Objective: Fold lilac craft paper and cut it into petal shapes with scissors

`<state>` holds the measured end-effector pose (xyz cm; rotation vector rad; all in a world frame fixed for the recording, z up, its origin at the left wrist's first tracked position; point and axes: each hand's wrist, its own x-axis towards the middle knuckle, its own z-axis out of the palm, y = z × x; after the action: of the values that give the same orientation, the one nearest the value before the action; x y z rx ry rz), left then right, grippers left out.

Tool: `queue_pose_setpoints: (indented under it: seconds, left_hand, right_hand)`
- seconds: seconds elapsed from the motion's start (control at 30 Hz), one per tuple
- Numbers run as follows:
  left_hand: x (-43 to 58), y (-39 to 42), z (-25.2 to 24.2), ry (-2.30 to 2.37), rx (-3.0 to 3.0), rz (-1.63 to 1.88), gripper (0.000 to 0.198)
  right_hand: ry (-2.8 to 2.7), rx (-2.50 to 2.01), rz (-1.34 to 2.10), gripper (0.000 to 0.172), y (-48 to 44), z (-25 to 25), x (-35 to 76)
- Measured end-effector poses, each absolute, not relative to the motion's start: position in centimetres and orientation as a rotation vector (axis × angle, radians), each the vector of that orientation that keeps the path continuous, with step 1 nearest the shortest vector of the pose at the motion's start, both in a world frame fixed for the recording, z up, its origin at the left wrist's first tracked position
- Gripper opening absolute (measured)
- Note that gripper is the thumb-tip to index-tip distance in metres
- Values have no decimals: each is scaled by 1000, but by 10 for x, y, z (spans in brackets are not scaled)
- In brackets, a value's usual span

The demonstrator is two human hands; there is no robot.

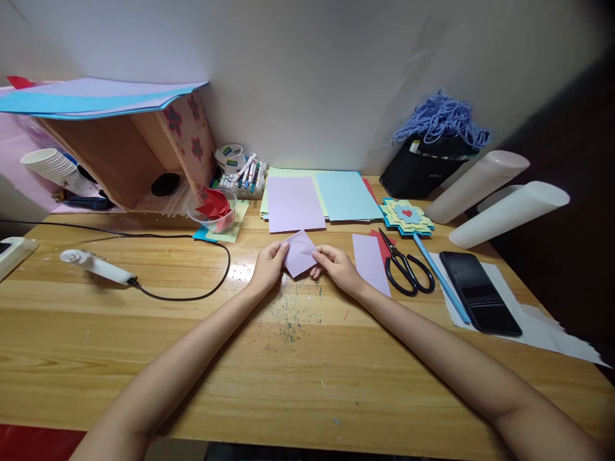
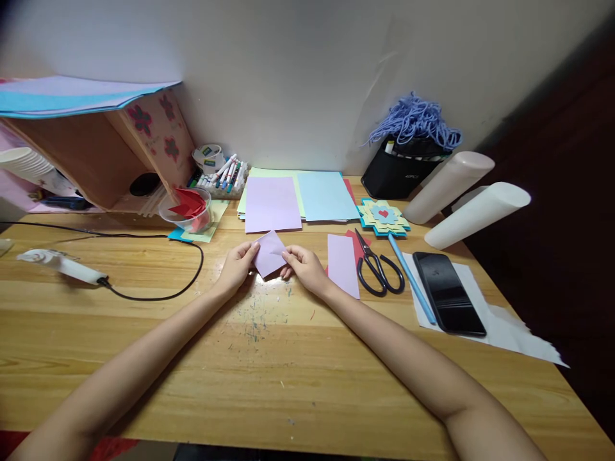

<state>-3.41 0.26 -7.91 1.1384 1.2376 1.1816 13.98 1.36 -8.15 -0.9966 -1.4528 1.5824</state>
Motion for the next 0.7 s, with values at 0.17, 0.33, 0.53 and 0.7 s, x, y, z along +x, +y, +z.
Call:
queue_pose_setpoints:
  seconds: [0.17,0.33,0.53,0.7]
  left_hand:
    - [-33,1,-76,1283,1281,1049,33]
    - [-37,1,-71,1266,1447,854,34]
    - [-40,2,-60,1226,1321,771,35]
    - [-39,-2,-52,1024,1090,759,33]
  right_hand:
    - [-1448,-1010,1352,36,12,-83,138]
    - [-1607,-1102,1055,25,9,-78,139]
    - [-1690,-1162,902,17,6,-76,140]
    - [-1547,-1181,974,18,10,-79,141]
